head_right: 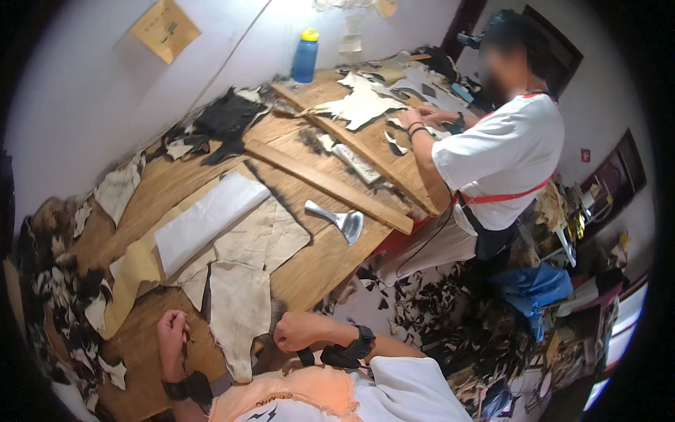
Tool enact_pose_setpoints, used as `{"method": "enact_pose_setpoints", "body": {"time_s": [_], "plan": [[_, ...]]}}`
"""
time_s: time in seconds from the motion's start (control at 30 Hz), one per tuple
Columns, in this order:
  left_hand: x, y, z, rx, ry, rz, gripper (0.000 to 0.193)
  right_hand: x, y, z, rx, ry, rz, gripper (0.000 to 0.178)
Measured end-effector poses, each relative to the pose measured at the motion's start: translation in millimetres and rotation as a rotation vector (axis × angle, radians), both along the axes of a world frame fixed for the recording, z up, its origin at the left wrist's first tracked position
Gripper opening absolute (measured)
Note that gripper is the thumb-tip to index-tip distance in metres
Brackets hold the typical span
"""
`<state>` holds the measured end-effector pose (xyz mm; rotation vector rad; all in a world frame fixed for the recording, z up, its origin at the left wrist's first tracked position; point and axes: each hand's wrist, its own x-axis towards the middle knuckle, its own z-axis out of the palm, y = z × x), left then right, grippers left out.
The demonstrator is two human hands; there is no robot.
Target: Sorting through leather scraps and using a metal slating tool to scrape a piece of leather on a wooden surface.
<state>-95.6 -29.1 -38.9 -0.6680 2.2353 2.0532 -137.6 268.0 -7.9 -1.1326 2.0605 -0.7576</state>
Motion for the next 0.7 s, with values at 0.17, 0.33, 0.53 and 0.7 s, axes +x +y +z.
{"method": "enact_pose_setpoints", "body": {"time_s": [0.17,0.33,0.53,0.7], "plan": [[3,0,0,0.036,-0.027,0.037,0.012,3,-5,3,0.036,-0.061,0.031,0.021],[9,0,0,0.025,-0.042,0.037,0.012,5,-9,3,0.064,-0.126,0.086,0.021],[5,3,5,0.004,-0.033,0.016,0.013,4,-7,1,0.032,-0.119,0.089,0.02],[5,3,6,0.01,-0.059,0.027,0.013,-3,-12,7,0.085,-0.154,0.148,0.016]]}}
